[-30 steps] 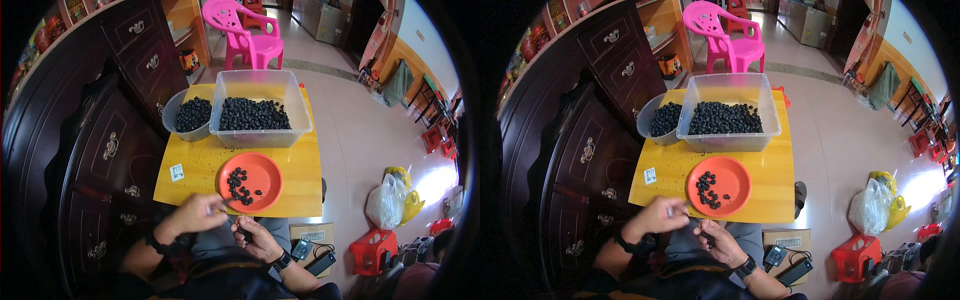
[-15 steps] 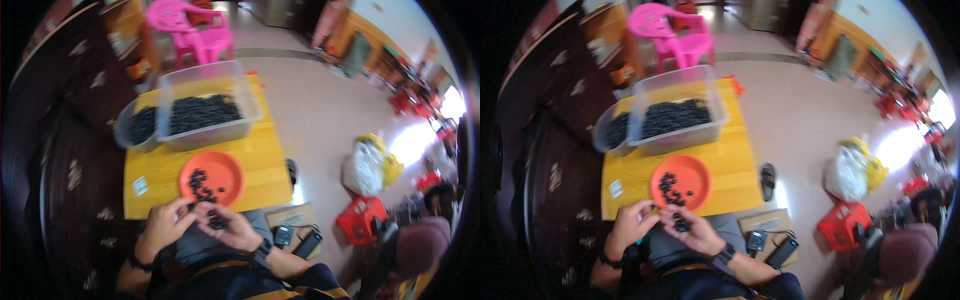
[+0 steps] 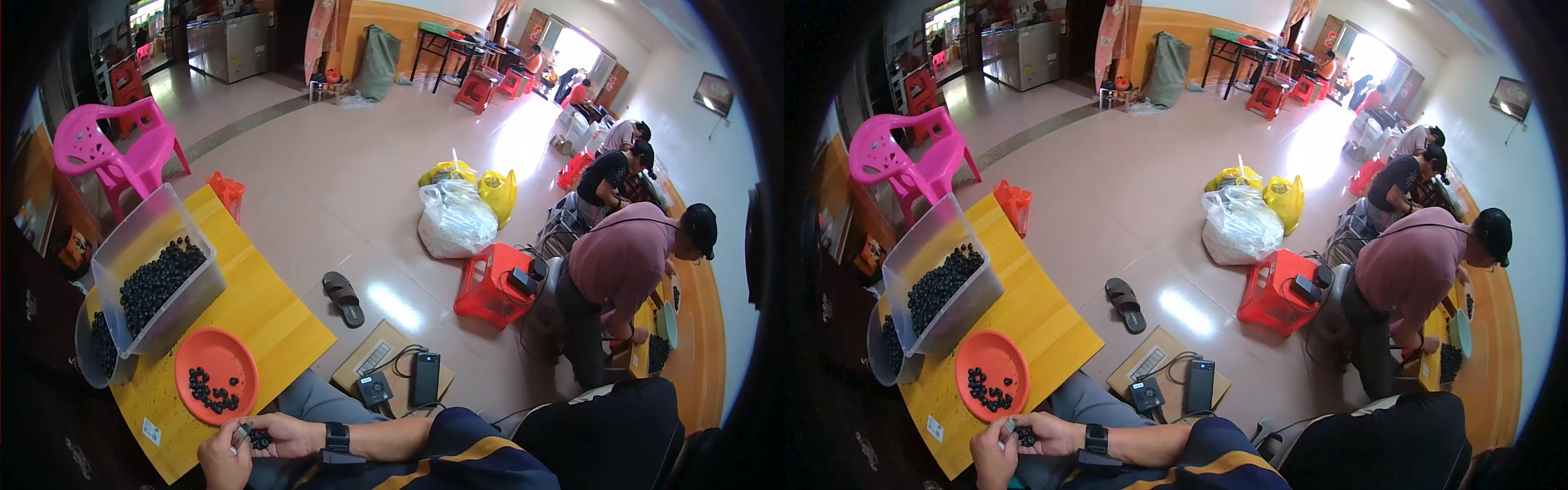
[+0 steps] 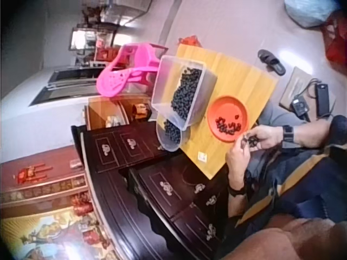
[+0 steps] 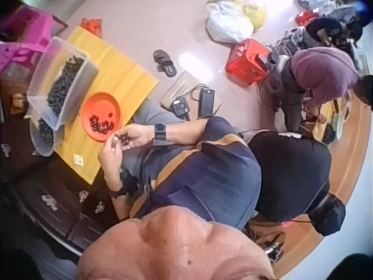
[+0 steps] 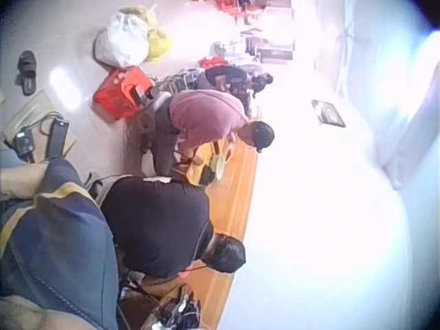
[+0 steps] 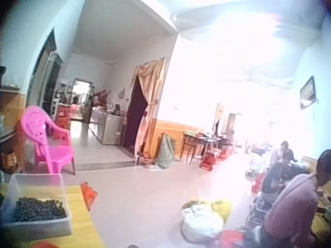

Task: Manually sorting small black manufactured parts from a large bin into a small plate.

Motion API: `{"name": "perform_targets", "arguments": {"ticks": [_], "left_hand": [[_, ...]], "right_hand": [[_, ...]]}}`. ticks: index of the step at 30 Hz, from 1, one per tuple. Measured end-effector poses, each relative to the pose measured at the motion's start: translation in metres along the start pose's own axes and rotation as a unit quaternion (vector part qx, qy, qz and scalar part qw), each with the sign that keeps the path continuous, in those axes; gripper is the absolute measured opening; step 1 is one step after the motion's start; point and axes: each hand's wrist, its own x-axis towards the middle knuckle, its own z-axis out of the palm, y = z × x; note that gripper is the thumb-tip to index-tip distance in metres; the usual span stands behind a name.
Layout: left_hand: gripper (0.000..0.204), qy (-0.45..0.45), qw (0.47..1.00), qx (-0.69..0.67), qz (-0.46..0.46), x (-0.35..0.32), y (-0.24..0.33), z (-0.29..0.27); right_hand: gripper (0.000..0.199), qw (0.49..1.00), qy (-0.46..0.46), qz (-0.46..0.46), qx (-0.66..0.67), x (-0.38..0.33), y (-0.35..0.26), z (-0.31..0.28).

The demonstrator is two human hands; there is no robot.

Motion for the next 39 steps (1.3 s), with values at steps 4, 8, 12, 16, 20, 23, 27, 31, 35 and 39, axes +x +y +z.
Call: {"name": "perform_targets", "arguments": {"ticks": [4, 8, 12, 16, 20, 23, 27, 31, 35, 39], "left_hand": [[0.02, -0.01, 0.996, -0.037, -0.076, 0.003, 0.007, -0.002], [0.023, 0.026, 0.994, -0.083, -0.059, 0.003, 0.001, 0.005], [0.021, 0.068, 0.993, -0.088, -0.041, 0.005, 0.004, 0.004], [0.019, 0.043, 0.992, -0.1, -0.068, 0.005, -0.009, 0.005], [0.02, 0.041, 0.997, -0.065, -0.019, 0.005, -0.007, 0.004], [0.018, 0.045, 0.991, -0.12, -0.032, 0.003, -0.015, 0.012], [0.015, 0.064, 0.979, -0.186, -0.045, 0.003, -0.011, 0.016], [0.012, 0.081, 0.957, -0.267, -0.077, 0.004, -0.006, 0.015], [0.011, 0.082, 0.953, -0.285, -0.067, 0.003, -0.018, 0.016], [0.012, 0.07, 0.93, -0.347, -0.097, 0.004, -0.016, 0.014]], "right_hand": [[0.025, 0.998, -0.065, 0.0, 0.005, 0.009, 0.001, -0.015], [0.026, 0.998, -0.066, -0.018, -0.016, 0.008, -0.002, -0.011], [0.024, 0.997, -0.055, -0.02, -0.046, 0.007, -0.005, -0.007], [0.019, 0.993, -0.033, -0.004, -0.111, 0.004, -0.009, -0.011], [0.017, 0.991, -0.052, 0.008, -0.123, 0.004, -0.013, -0.017], [0.017, 0.991, -0.063, 0.018, -0.117, 0.004, -0.015, -0.017], [0.016, 0.992, -0.081, 0.028, -0.095, 0.0, -0.02, -0.007], [0.015, 0.99, -0.113, 0.031, -0.078, 0.001, -0.023, -0.005], [0.014, 0.99, -0.107, 0.03, -0.083, -0.004, -0.026, 0.003], [0.015, 0.989, -0.12, 0.031, -0.075, 0.001, -0.026, -0.002]]}}
